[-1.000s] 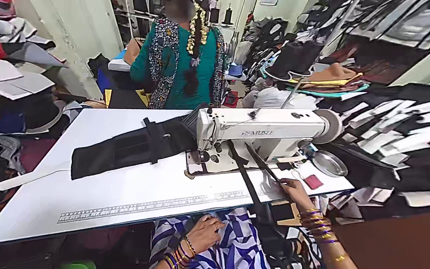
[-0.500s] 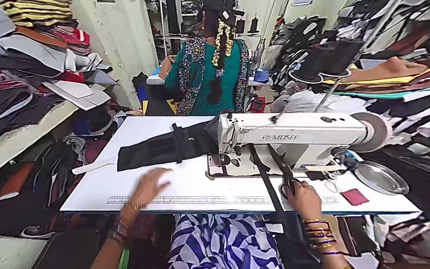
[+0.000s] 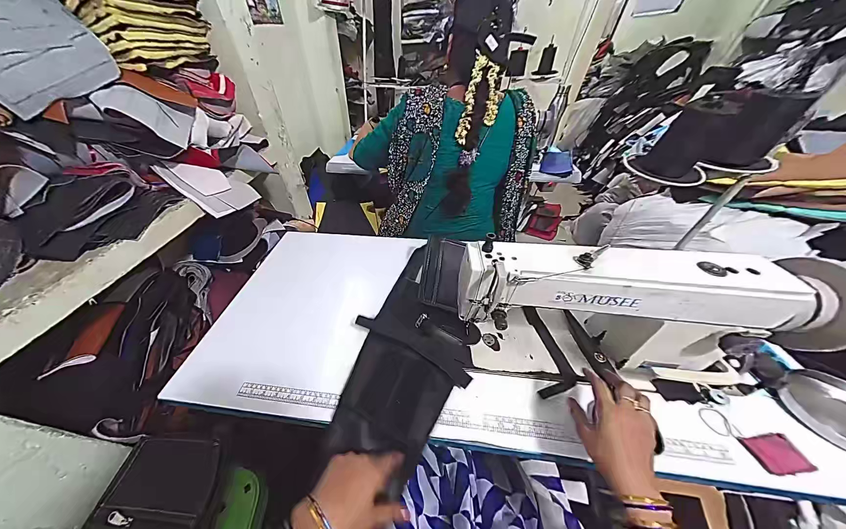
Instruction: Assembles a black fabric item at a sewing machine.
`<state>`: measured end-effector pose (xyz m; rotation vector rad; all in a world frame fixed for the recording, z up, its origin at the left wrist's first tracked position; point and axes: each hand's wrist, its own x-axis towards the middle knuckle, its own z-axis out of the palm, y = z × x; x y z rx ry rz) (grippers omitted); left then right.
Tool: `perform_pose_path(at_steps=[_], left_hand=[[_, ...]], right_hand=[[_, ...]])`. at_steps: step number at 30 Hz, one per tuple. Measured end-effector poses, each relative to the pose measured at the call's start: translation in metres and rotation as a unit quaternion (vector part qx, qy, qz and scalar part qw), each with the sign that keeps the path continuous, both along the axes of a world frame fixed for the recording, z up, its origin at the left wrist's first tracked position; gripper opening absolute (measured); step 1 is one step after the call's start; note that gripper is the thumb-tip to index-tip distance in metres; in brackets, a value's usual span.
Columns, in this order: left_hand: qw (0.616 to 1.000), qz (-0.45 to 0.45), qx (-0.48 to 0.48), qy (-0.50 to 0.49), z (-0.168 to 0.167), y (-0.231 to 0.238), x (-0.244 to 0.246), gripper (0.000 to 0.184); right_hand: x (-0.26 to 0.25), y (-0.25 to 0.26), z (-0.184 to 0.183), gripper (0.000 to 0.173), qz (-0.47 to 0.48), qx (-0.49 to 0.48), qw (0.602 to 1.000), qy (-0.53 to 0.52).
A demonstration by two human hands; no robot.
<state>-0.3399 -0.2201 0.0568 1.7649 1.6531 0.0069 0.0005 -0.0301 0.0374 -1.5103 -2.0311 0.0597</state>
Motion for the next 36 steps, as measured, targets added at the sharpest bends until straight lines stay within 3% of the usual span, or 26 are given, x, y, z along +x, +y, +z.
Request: perform_pose_path(at_steps=[1, 3, 5, 7, 9, 11, 14, 18, 21, 23, 24, 26, 28, 29, 30, 31, 34, 36], left_hand=[[0.996, -0.052, -0.014, -0.065, -0.005, 0.000, 0.012, 0.065], [0.977, -0.054, 0.086, -0.186, -0.011, 0.016, 0.016, 0.051], [0.931, 0.082, 0.272, -0.231, -0.009, 0.060, 0.003, 0.040], [0.883, 0.214, 0.353, -0.225, -0.011, 0.131, -0.022, 0.064], [0.883, 0.282, 0.314, -0.203, -0.013, 0.203, -0.040, 0.084], [0.899, 0.296, 0.245, -0.209, -0.020, 0.259, -0.041, 0.093], [0.878, 0.296, 0.267, -0.264, -0.012, 0.302, -0.048, 0.089], [0.784, 0.374, 0.331, -0.369, 0.044, 0.312, -0.092, 0.061], [0.788, 0.392, 0.304, -0.364, 0.072, 0.258, -0.112, 0.070], [0.789, 0.393, 0.305, -0.359, 0.063, 0.216, -0.111, 0.079], [0.781, 0.398, 0.308, -0.369, 0.055, 0.199, -0.107, 0.081], [0.768, 0.399, 0.320, -0.386, 0.033, 0.168, -0.094, 0.081], [0.774, 0.377, 0.335, -0.382, 0.008, 0.139, -0.081, 0.082], [0.779, 0.368, 0.338, -0.380, -0.003, 0.128, -0.075, 0.083], [0.782, 0.365, 0.338, -0.375, -0.014, 0.119, -0.070, 0.084], [0.790, 0.366, 0.333, -0.361, -0.022, 0.114, -0.067, 0.084], [0.858, 0.359, 0.306, -0.204, -0.034, 0.108, -0.063, 0.082], [0.909, 0.334, 0.247, -0.013, -0.034, 0.103, -0.063, 0.081]], right_hand=[[-0.019, -0.003, 0.003, 0.048, 0.050, 0.012, 0.999, 0.011], [-0.065, -0.018, 0.008, 0.042, 0.165, -0.009, 0.985, 0.045], [-0.108, -0.042, 0.007, 0.040, 0.265, -0.044, 0.961, 0.069], [-0.140, -0.066, 0.002, 0.045, 0.319, -0.081, 0.943, 0.056], [-0.164, -0.086, -0.006, 0.058, 0.326, -0.119, 0.938, 0.025], [-0.180, -0.098, -0.018, 0.069, 0.309, -0.142, 0.940, -0.031], [-0.192, -0.096, -0.030, 0.081, 0.300, -0.142, 0.935, -0.122], [-0.198, -0.058, -0.028, 0.085, 0.340, -0.170, 0.913, -0.147], [-0.217, -0.001, -0.030, 0.073, 0.394, -0.148, 0.901, -0.106], [-0.229, 0.034, -0.035, 0.060, 0.424, -0.155, 0.889, 0.075], [-0.233, 0.044, -0.033, 0.057, 0.418, -0.196, 0.862, 0.209], [-0.236, 0.050, -0.015, 0.064, 0.340, -0.301, 0.770, 0.449], [-0.229, 0.049, 0.002, 0.050, 0.249, -0.380, 0.694, 0.559], [-0.224, 0.045, 0.008, 0.035, 0.224, -0.396, 0.686, 0.568], [-0.219, 0.041, 0.010, 0.020, 0.205, -0.404, 0.706, 0.545], [-0.216, 0.037, 0.008, 0.019, 0.186, -0.401, 0.745, 0.500], [-0.207, 0.040, -0.003, 0.049, 0.163, -0.334, 0.902, 0.217], [-0.206, 0.036, 0.003, 0.057, 0.151, -0.314, 0.937, 0.009]])
